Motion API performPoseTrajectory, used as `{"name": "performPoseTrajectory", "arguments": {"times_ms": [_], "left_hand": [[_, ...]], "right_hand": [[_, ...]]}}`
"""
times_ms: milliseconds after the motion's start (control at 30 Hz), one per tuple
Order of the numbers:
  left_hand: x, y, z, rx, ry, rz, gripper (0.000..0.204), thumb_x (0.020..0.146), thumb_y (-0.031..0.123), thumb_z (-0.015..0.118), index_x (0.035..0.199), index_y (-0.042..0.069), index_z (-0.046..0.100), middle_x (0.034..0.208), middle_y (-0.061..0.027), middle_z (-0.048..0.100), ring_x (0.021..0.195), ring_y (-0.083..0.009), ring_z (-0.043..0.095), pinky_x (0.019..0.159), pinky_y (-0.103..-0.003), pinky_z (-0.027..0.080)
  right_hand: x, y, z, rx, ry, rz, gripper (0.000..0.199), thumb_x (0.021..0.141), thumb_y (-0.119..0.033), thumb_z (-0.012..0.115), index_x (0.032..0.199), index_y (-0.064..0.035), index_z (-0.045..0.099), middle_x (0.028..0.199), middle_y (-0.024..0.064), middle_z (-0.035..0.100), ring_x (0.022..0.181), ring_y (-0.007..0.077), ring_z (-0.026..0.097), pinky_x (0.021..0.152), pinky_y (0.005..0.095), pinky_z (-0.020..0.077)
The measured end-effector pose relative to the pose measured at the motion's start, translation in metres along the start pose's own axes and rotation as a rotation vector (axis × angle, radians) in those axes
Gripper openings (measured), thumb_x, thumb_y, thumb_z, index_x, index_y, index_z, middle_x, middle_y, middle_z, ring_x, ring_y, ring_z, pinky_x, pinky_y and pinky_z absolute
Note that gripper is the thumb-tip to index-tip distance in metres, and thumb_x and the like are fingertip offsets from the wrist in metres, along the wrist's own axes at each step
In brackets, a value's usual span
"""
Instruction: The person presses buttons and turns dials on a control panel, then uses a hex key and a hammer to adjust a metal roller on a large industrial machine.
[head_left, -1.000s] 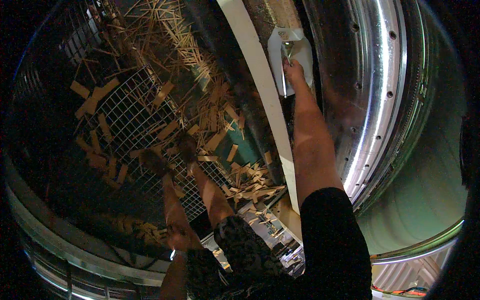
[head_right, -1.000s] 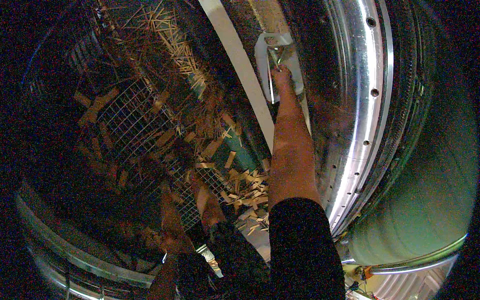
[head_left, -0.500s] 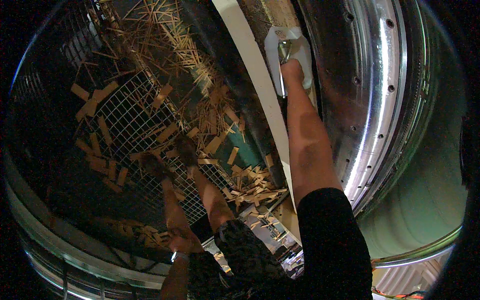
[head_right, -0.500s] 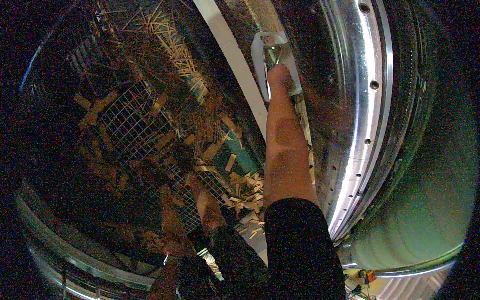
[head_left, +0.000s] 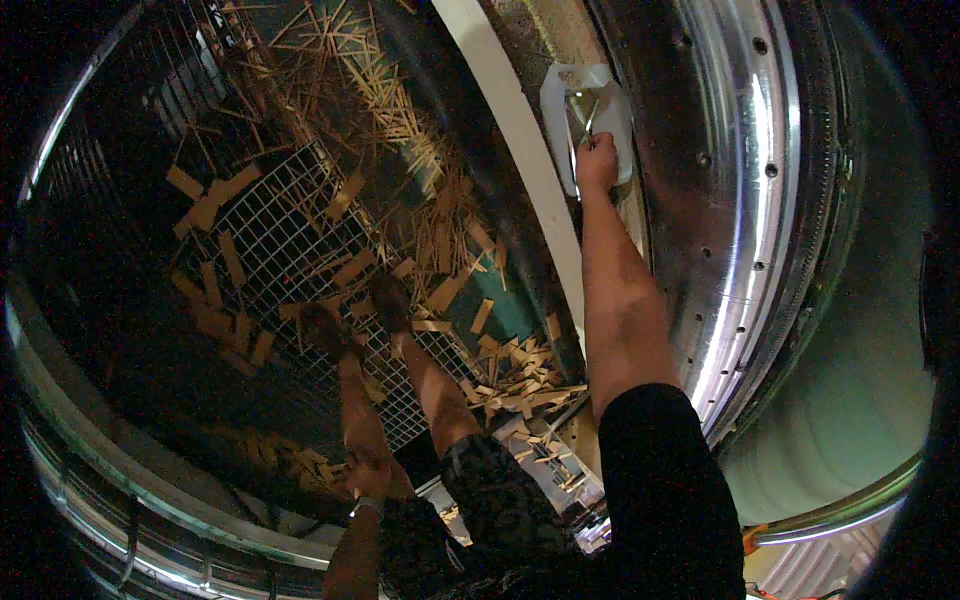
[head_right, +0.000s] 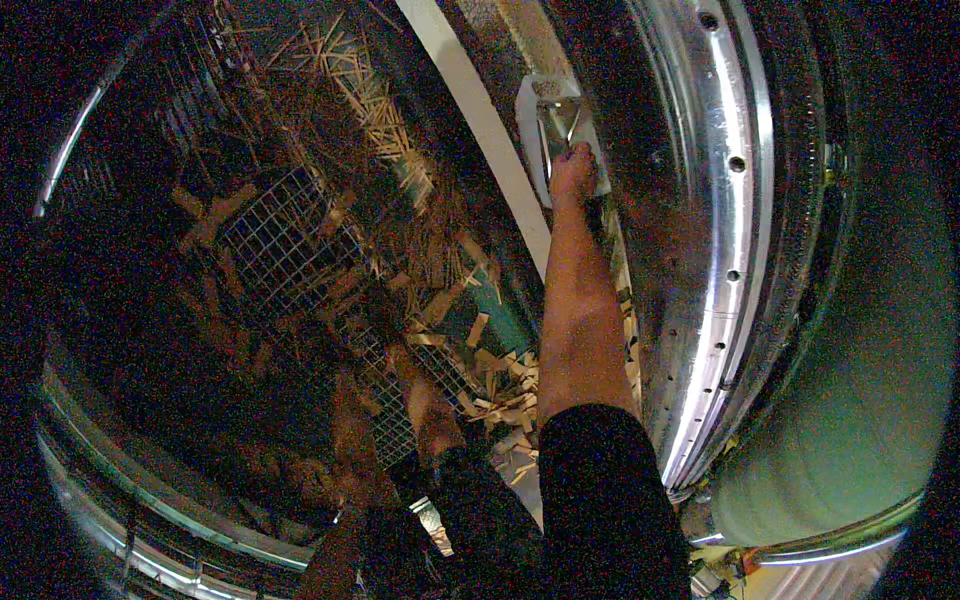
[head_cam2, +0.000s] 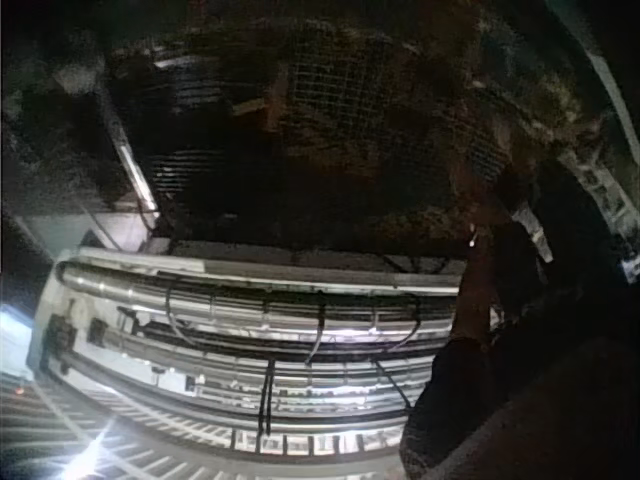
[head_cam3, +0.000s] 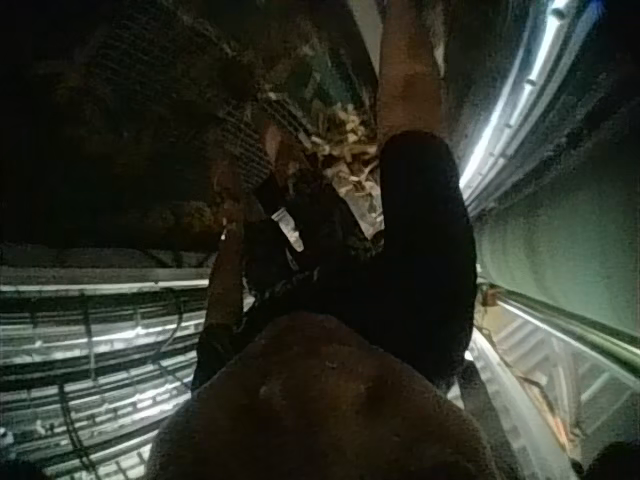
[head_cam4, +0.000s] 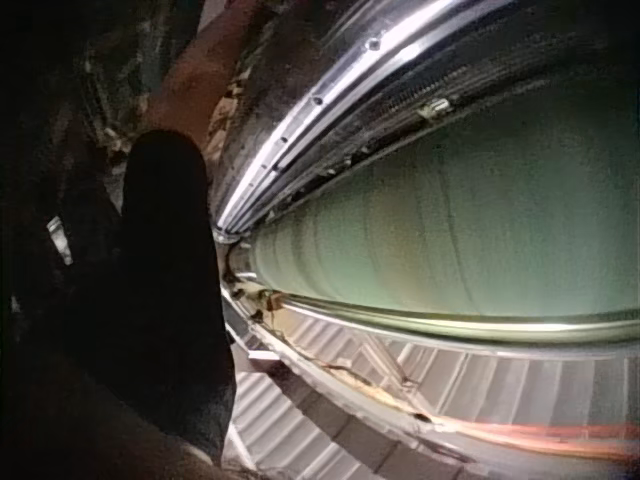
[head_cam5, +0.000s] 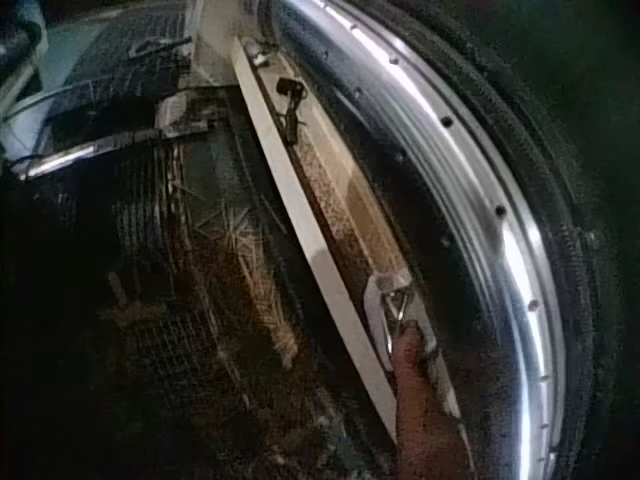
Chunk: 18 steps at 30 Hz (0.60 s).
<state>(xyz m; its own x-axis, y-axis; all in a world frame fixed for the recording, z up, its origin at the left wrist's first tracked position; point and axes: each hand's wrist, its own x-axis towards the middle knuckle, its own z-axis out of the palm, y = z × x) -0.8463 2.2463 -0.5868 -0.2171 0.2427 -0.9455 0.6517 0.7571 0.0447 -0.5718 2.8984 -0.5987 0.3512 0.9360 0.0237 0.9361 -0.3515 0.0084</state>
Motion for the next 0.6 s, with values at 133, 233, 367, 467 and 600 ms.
{"name": "performPoseTrajectory", "arguments": {"times_ms": [133, 233, 367, 467, 600], "left_hand": [[-0.001, 0.007, -0.005, -0.011, 0.108, 0.020, 0.078, 0.079, 0.051, 0.055, 0.137, 0.006, 0.027, 0.120, -0.0275, 0.044, 0.100, -0.0406, 0.050, 0.069, -0.053, 0.050], [-0.002, 0.007, -0.003, -0.080, 0.196, 0.005, 0.074, 0.079, 0.050, 0.056, 0.134, 0.007, 0.032, 0.122, -0.0262, 0.044, 0.100, -0.0391, 0.052, 0.070, -0.052, 0.050], [-0.002, -0.003, 0.005, -0.123, 0.255, 0.023, 0.070, 0.078, 0.051, 0.056, 0.130, 0.007, 0.040, 0.127, -0.0242, 0.041, 0.100, -0.0381, 0.052, 0.072, -0.050, 0.049], [0.012, -0.002, 0.003, -0.050, 0.276, 0.137, 0.070, 0.076, 0.054, 0.057, 0.127, 0.008, 0.044, 0.132, -0.0231, 0.037, 0.102, -0.0381, 0.052, 0.073, -0.050, 0.049], [-0.013, 0.015, -0.046, -0.185, 0.152, 0.065, 0.072, 0.075, 0.056, 0.057, 0.127, 0.008, 0.044, 0.133, -0.0235, 0.037, 0.100, -0.0378, 0.054, 0.071, -0.050, 0.049]], "right_hand": [[0.006, -0.016, -0.013, 0.050, 0.074, -0.034, 0.032, 0.079, -0.027, 0.059, 0.105, -0.0098, 0.055, 0.097, 0.0176, 0.062, 0.089, 0.0369, 0.059, 0.076, 0.0464, 0.0453], [0.000, -0.072, -0.040, 0.160, 0.023, -0.069, 0.033, 0.083, -0.034, 0.056, 0.099, -0.0060, 0.059, 0.091, 0.0242, 0.061, 0.085, 0.0386, 0.059, 0.073, 0.0483, 0.0447], [0.013, -0.138, -0.029, 0.160, 0.059, -0.325, 0.033, 0.084, -0.033, 0.054, 0.096, -0.0035, 0.061, 0.085, 0.0185, 0.063, 0.080, 0.0348, 0.060, 0.069, 0.0431, 0.0455], [0.081, -0.138, 0.024, -0.092, 0.067, -0.404, 0.023, 0.083, -0.021, 0.053, 0.090, -0.0006, 0.062, 0.083, 0.0189, 0.063, 0.076, 0.0303, 0.062, 0.065, 0.0403, 0.0471], [0.102, -0.173, 0.039, -0.163, -0.301, -0.156, 0.019, 0.080, -0.010, 0.051, 0.088, 0.0022, 0.062, 0.085, 0.0204, 0.064, 0.076, 0.0268, 0.063, 0.065, 0.0366, 0.0492]]}}
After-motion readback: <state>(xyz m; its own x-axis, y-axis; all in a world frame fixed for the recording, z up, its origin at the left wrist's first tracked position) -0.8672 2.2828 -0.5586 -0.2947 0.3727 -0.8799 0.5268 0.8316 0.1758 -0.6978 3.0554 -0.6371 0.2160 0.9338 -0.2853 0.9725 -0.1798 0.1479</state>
